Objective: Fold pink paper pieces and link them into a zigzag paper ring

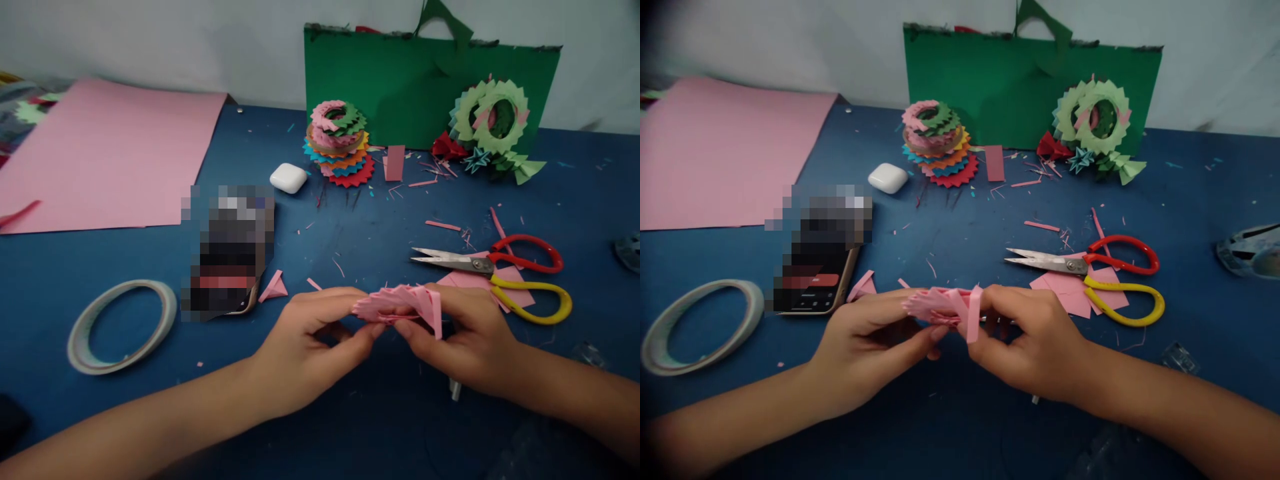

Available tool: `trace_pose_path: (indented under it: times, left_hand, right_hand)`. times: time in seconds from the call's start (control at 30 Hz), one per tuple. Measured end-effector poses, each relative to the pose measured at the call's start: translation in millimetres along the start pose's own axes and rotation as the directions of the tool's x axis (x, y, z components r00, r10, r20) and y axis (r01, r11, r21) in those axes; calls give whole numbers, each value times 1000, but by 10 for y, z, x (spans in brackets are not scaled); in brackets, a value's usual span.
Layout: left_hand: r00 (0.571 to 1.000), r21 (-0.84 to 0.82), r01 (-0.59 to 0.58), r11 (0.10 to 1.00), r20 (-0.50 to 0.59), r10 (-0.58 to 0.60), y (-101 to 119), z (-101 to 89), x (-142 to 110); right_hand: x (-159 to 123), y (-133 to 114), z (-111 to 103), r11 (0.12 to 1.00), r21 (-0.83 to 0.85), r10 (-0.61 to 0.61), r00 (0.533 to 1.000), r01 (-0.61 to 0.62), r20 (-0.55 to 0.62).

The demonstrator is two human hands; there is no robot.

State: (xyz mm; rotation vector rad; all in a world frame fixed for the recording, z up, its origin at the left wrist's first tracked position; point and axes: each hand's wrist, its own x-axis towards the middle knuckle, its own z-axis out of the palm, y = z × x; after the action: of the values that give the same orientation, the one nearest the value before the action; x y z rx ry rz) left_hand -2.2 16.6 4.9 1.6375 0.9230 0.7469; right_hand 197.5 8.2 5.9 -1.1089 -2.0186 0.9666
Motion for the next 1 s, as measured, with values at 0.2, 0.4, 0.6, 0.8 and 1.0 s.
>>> trace_pose_path:
  times: [0.2,0.4,0.6,0.8,1.0]
  left_hand:
    - [982,173,-187,967,71,177,7,-10,11]
    - [962,205,-271,941,88,258,-22,-25,17]
    - [960,193,-275,942,116,256,-1,-32,17]
    - [974,163,-205,965,132,184,10,-20,21]
    - [980,175,-181,968,111,164,14,-2,18]
  right_hand:
    - [10,-22,-10,993,-109,-43,999,43,3]
    - [12,-1,5,993,-93,-80,996,76,-35]
    - [6,6,-31,980,-183,-76,996,83,43]
    - [13,31,-60,985,-166,-37,994,54,104]
    - [5,41,-3,994,-106,-7,997,15,74]
